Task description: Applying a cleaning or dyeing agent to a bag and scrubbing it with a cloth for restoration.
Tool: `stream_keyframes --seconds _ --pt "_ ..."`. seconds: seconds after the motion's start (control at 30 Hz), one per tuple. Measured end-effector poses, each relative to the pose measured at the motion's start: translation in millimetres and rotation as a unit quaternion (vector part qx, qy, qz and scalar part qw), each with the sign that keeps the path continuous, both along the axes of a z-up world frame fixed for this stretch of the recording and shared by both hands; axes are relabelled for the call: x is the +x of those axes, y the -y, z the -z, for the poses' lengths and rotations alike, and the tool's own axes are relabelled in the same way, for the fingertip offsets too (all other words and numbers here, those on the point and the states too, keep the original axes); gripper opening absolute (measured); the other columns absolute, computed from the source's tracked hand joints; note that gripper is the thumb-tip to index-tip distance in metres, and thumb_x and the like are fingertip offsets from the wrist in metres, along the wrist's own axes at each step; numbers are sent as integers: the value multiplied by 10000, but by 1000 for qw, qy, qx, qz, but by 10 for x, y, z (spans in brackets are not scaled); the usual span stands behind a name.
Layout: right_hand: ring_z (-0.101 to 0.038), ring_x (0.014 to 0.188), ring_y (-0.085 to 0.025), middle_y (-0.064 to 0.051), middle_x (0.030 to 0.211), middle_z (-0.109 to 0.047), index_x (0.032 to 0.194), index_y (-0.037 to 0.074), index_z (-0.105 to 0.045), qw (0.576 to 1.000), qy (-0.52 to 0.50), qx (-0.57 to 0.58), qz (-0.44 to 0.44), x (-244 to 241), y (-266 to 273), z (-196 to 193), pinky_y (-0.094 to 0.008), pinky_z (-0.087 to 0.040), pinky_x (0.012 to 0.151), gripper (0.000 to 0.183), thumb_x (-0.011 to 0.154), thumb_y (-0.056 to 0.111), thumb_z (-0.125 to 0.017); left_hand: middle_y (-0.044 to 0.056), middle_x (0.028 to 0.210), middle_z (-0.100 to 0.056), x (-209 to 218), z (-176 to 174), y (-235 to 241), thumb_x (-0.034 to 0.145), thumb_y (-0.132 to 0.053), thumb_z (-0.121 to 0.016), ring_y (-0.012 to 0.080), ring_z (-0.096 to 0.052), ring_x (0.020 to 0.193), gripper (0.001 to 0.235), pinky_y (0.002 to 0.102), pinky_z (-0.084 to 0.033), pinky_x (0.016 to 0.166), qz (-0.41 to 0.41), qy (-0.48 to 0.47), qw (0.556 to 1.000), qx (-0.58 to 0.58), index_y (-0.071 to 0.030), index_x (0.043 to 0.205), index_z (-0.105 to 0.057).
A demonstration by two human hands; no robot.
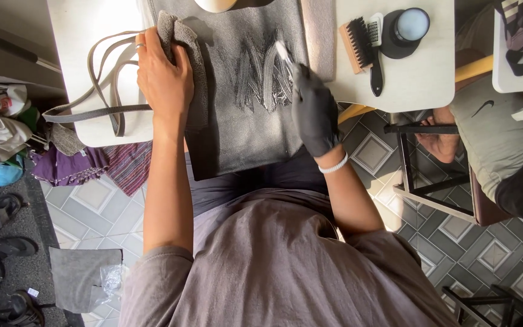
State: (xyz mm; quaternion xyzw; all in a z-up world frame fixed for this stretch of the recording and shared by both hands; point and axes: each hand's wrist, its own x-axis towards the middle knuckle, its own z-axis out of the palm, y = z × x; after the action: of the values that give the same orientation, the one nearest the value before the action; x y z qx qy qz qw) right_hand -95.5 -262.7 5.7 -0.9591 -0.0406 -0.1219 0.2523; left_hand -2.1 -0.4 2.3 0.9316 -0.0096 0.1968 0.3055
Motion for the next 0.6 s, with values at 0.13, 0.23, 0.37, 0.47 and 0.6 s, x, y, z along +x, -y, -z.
stream_keyframes --seconds 0.13,0.23,0.37,0.47,0.6 --pt "-652 825 -380 -209 976 -633 1535 90 -463 998 -64 -1 -11 -672 117 -23 -461 -535 686 621 957 -83 -608 189 1107 -576 -9 -28 0 967 -117 -586 383 -639 807 191 497 -526 614 -2 -20 1000 -2 -49 1127 -507" --pt "-702 867 -369 -211 1024 -716 1371 51 -664 998 -34 42 22 -901 191 157 -406 -575 751 466 920 -64 -671 190 1071 -577 7 -7 4 973 -114 -575 353 -626 736 171 477 -514 572 2 -11 1000 5 -39 1110 -505" --pt "-569 679 -346 -157 745 -546 1451 84 -615 999 -20 -1 39 -643 182 167 -453 -471 606 566 913 -92 -618 218 1108 -581 -9 44 -6 973 -149 -594 428 -641 759 248 543 -525 609 -14 -29 999 22 -44 1179 -505" --pt "-508 632 -316 -140 719 -478 1215 13 -618 999 26 -4 36 -131 164 38 -443 -407 577 264 975 -87 -574 252 1170 -597 29 98 -22 992 -168 -588 415 -665 782 261 528 -539 650 -22 -31 999 26 -46 1205 -501" --pt "-708 740 -318 -188 963 -713 1396 42 -622 995 -7 -23 93 345 234 361 -393 -603 586 420 980 -14 -628 201 1085 -592 31 92 -20 978 -107 -601 308 -634 673 188 431 -527 525 0 6 1000 12 -36 1124 -506"
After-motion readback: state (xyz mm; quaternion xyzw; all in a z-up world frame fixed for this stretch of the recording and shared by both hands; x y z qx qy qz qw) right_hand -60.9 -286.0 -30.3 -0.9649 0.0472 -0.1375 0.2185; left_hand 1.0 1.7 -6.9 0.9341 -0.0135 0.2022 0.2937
